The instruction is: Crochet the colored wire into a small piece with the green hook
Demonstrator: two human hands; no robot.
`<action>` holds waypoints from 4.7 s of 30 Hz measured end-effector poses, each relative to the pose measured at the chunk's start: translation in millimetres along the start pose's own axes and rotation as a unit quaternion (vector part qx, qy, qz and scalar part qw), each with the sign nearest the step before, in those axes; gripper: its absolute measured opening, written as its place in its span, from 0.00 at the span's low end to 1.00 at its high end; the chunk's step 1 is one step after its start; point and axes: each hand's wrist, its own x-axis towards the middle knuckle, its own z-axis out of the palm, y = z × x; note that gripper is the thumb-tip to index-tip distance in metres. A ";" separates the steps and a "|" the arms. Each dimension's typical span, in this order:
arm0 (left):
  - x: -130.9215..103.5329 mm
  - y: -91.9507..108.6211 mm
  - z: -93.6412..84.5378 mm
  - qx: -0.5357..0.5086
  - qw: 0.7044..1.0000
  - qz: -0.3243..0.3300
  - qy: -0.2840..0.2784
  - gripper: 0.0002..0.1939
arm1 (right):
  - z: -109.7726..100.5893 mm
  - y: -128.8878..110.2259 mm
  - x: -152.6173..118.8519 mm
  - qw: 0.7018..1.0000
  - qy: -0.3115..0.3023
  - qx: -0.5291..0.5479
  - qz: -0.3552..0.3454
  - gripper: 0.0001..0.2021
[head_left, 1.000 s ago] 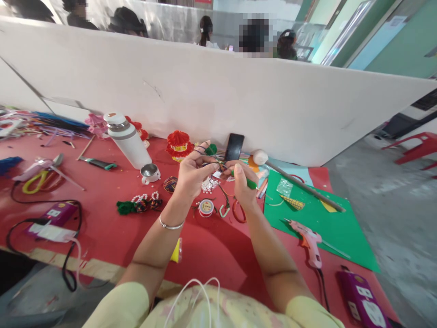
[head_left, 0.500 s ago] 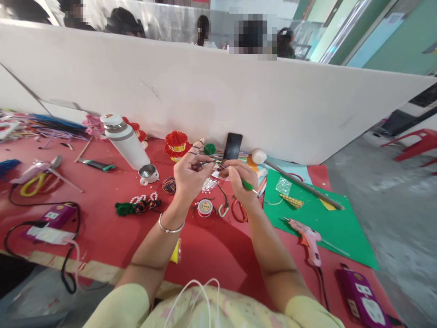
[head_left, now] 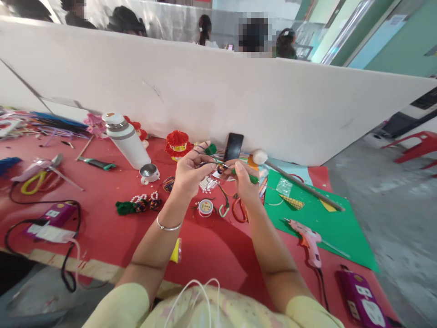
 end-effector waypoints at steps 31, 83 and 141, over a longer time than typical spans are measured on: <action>6.5 -6.3 -0.6 -0.079 0.991 -0.100 -0.034 0.26 | 1.3 0.0 -0.4 1.000 -0.008 0.005 -0.020 0.24; 7.4 3.8 -12.8 -0.050 0.979 -0.126 -0.152 0.30 | -26.6 4.8 9.4 0.990 -0.093 0.096 0.044 0.20; -2.6 -6.5 -3.2 0.186 0.975 0.124 -0.016 0.28 | -10.2 -9.1 -1.6 0.913 -0.022 -0.279 -0.295 0.11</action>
